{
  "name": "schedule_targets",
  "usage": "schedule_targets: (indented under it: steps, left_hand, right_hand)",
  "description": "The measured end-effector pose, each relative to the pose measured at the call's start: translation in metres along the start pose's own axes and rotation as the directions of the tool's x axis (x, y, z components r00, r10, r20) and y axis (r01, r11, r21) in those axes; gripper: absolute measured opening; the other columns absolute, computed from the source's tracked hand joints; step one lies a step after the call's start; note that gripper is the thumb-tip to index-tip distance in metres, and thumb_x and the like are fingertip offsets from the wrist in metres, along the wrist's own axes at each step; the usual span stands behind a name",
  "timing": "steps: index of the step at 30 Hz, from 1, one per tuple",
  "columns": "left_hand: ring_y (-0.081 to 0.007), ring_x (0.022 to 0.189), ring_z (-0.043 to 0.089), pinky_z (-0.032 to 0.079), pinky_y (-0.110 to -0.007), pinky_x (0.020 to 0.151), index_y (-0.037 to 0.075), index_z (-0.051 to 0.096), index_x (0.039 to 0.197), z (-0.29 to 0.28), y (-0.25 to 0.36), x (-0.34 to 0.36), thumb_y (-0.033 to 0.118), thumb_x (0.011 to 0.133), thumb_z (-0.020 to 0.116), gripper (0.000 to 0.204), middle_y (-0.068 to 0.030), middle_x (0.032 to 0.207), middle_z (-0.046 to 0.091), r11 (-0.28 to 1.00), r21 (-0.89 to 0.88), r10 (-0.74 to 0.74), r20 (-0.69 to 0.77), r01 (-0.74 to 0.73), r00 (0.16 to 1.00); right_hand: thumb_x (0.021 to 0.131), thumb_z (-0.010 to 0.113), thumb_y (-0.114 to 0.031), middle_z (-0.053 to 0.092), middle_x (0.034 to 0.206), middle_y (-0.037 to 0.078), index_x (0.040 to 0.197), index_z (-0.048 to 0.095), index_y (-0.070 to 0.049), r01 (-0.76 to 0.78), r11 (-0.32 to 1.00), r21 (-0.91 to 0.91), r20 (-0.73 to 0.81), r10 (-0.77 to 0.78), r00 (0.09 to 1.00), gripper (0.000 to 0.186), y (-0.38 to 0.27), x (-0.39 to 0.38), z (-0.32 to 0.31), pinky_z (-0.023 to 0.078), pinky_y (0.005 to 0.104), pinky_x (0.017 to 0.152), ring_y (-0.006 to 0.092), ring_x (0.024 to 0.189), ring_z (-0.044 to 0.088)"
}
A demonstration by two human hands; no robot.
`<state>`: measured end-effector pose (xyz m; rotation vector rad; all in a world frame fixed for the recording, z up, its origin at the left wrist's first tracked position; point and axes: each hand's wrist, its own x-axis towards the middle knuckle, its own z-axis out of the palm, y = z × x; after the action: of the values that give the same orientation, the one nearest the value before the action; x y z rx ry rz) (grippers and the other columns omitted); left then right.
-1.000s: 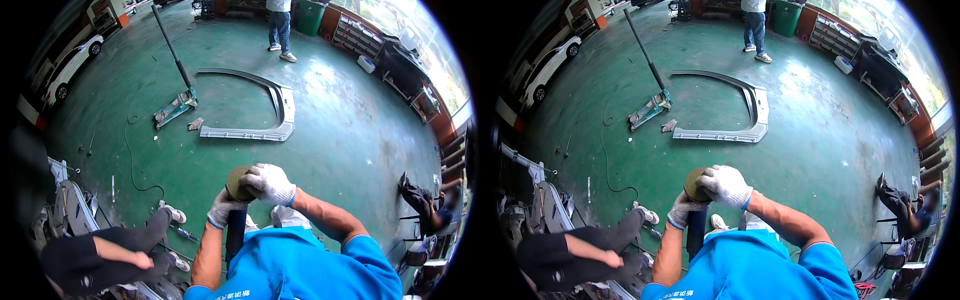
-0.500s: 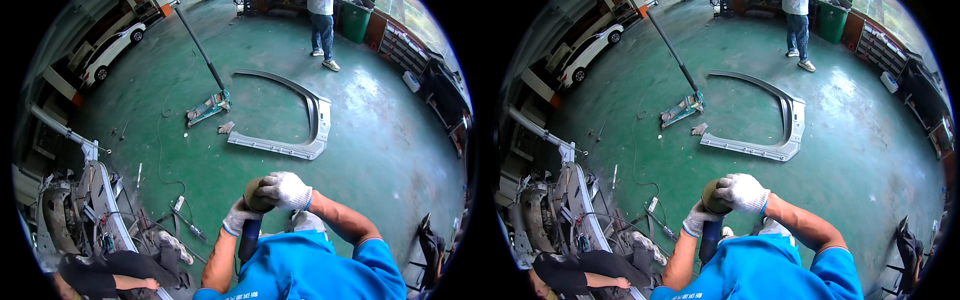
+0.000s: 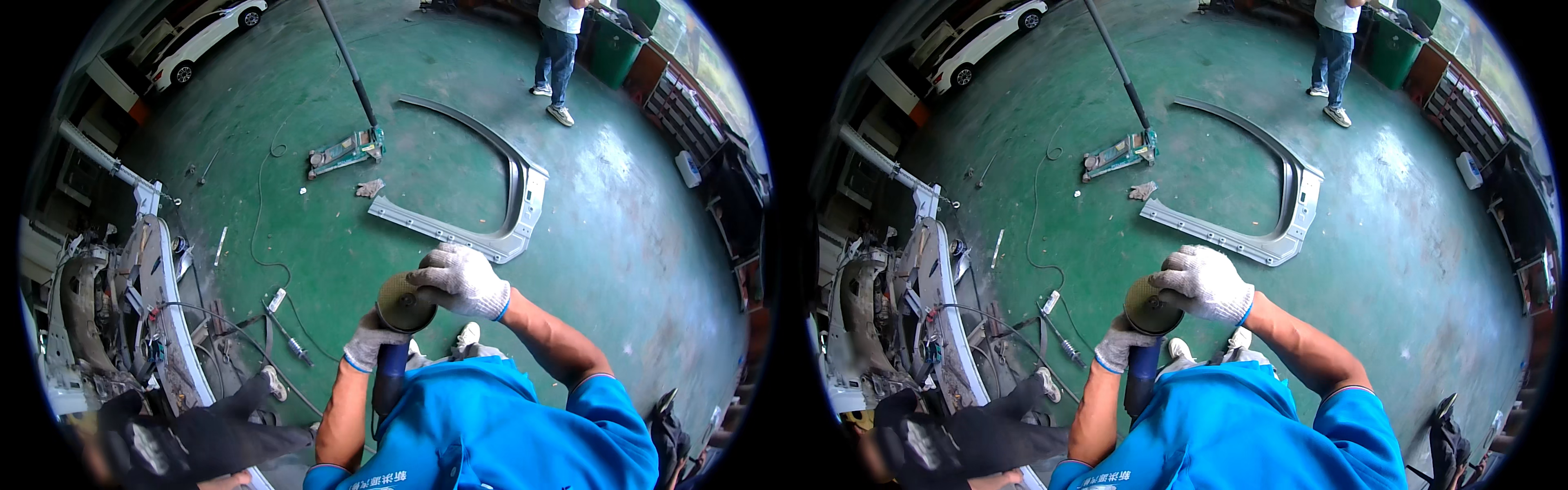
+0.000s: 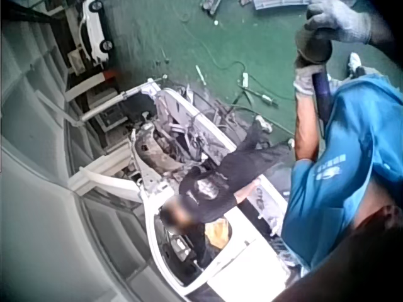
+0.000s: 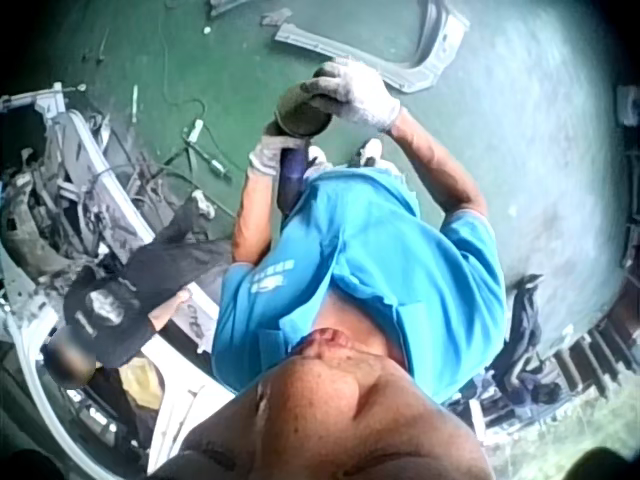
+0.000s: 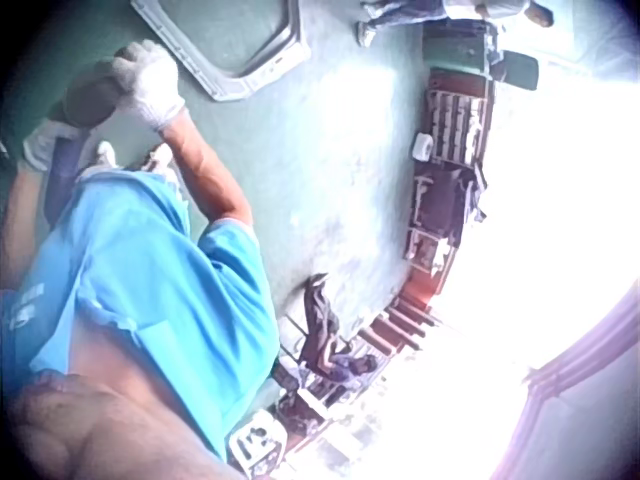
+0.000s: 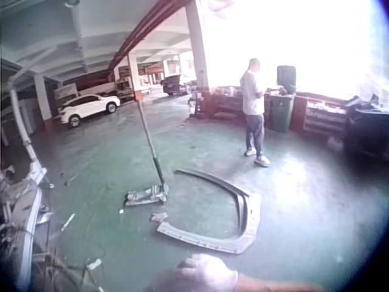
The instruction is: The person picks up a car bumper and uses an angle grinder to cut and smooth its edges. They then lift the modified bumper and fit it onto the front of a white car to check alignment.
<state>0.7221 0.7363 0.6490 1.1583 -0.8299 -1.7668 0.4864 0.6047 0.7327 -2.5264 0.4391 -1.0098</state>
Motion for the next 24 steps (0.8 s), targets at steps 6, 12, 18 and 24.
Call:
schedule_targets:
  steps: [6,12,18,24]
  left_hand:
    - [-0.0244,0.109,0.07,0.059,-0.038,0.095,-0.002,0.057,0.139,-0.01,0.004,-0.003,0.004,0.069,0.088,0.076,-0.0134,0.124,0.071,0.999,-0.036,0.005,0.017,-0.005,1.0]
    - [-0.0291,0.105,0.072,0.061,-0.041,0.093,-0.001,0.056,0.14,-0.023,0.002,-0.003,-0.001,0.067,0.086,0.078,-0.0149,0.121,0.072,0.999,0.043,0.031,-0.006,-0.031,0.999]
    - [-0.0262,0.111,0.07,0.06,-0.04,0.095,-0.002,0.055,0.14,-0.021,0.007,-0.003,0.001,0.068,0.088,0.079,-0.0147,0.125,0.071,0.999,0.027,-0.026,0.013,0.026,1.0]
    - [-0.0236,0.116,0.068,0.058,-0.038,0.099,-0.001,0.055,0.142,-0.043,-0.005,0.002,0.003,0.07,0.089,0.079,-0.0139,0.131,0.068,1.0,0.011,-0.005,0.042,0.005,0.999]
  right_hand:
    - [0.078,0.078,-0.019,0.065,0.092,0.011,0.1,0.072,-0.011,0.086,0.996,0.026,0.223,-0.089,0.971,0.025,-0.002,0.011,0.019,0.055,0.0471,0.074,0.0339,0.088,0.064]
    - [0.078,0.078,-0.022,0.066,0.095,0.013,0.099,0.071,-0.01,0.05,0.999,0.015,0.274,-0.052,0.96,0.025,-0.002,0.015,0.036,0.055,0.0483,0.077,0.0352,0.093,0.065]
    - [0.077,0.08,-0.032,0.065,0.092,0.012,0.096,0.07,-0.011,-0.011,0.982,-0.19,0.303,0.069,0.95,0.03,-0.005,0.013,0.046,0.055,0.0478,0.074,0.0351,0.09,0.066]
    - [0.077,0.08,-0.029,0.062,0.087,0.009,0.098,0.071,-0.013,-0.041,0.993,-0.115,0.182,0.062,0.981,0.028,-0.013,0.028,0.033,0.055,0.0469,0.068,0.0339,0.081,0.065]
